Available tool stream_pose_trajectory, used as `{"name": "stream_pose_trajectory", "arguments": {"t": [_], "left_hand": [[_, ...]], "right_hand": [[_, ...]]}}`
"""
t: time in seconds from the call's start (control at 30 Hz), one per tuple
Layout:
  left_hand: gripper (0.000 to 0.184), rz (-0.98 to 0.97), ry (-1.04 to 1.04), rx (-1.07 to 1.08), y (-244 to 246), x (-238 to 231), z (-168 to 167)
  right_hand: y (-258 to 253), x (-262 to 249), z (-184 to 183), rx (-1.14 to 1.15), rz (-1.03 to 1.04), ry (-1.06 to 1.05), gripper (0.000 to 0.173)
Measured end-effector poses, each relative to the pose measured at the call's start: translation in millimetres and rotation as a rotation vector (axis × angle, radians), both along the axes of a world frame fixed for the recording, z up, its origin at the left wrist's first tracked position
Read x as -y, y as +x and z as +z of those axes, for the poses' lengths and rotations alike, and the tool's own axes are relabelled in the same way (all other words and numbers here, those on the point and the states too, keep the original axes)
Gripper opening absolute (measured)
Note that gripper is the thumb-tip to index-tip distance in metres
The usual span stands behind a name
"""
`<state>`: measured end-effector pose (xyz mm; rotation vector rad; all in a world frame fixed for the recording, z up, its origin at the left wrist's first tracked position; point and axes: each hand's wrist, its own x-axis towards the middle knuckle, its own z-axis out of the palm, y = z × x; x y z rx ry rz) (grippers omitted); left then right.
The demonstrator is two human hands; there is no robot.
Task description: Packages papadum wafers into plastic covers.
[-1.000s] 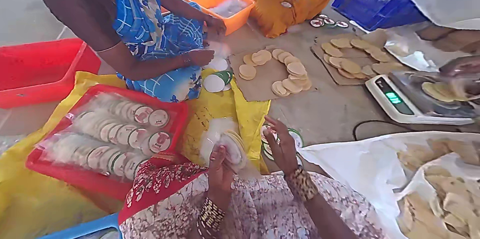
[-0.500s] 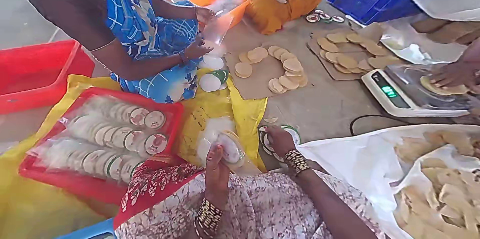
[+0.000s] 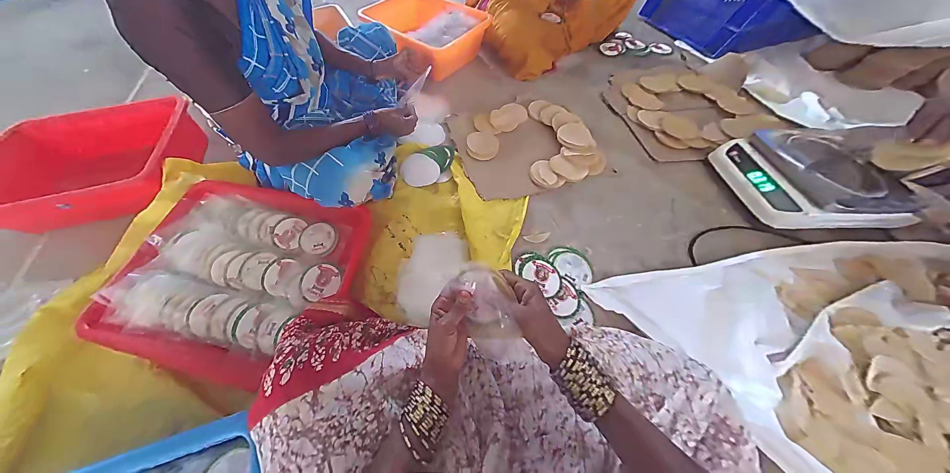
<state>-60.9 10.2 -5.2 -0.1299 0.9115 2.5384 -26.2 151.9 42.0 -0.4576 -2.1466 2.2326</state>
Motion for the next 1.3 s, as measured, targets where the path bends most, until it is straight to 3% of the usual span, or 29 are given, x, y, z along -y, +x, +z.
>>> {"name": "stream_pose_trajectory", "arguments": {"t": [0.13,0.27,0.33,0.43,0.5,0.6,0.73,0.83,1.0,1.17,1.3], "left_hand": [[0.015,-0.11,-0.034,-0.093,8,-4,-3],[0.014,-0.069,-0.223,-0.299,4,-3,-6],[0.01,-0.027,-0.317,-0.363,1,-4,-3],[0.005,0.024,-0.47,-0.477,3,-5,5],[0.007,0.066,-0.603,-0.653,10,0,14],[0.011,0.186,-0.699,-0.956,26,14,36],[0.012,0.312,-0.692,-1.206,49,34,67],[0.014,0.367,-0.623,-1.346,63,43,82],[0.016,0.336,-0.504,-1.52,81,48,100],[0.015,0.327,-0.448,-1.57,99,49,111],[0.015,0.349,-0.451,-1.587,107,49,114]], "right_hand": [[12,-14,-5,-0.003,-0.193,0.121,0.016],[38,-27,-22,-0.121,-0.341,0.768,0.029],[50,-35,-33,0.005,-0.183,0.962,0.025],[42,-44,-37,0.552,0.261,1.083,0.033],[37,-48,-35,0.636,0.279,1.083,0.035],[44,-52,-22,0.467,0.081,1.003,0.034],[71,-54,-7,0.009,-0.329,0.528,0.031],[92,-50,32,-0.223,-0.422,0.204,0.031],[132,-51,109,-0.517,-0.305,0.208,0.03],[161,-71,145,-0.799,0.034,0.302,0.019],[179,-56,175,-0.871,0.193,0.26,0.028]]}}
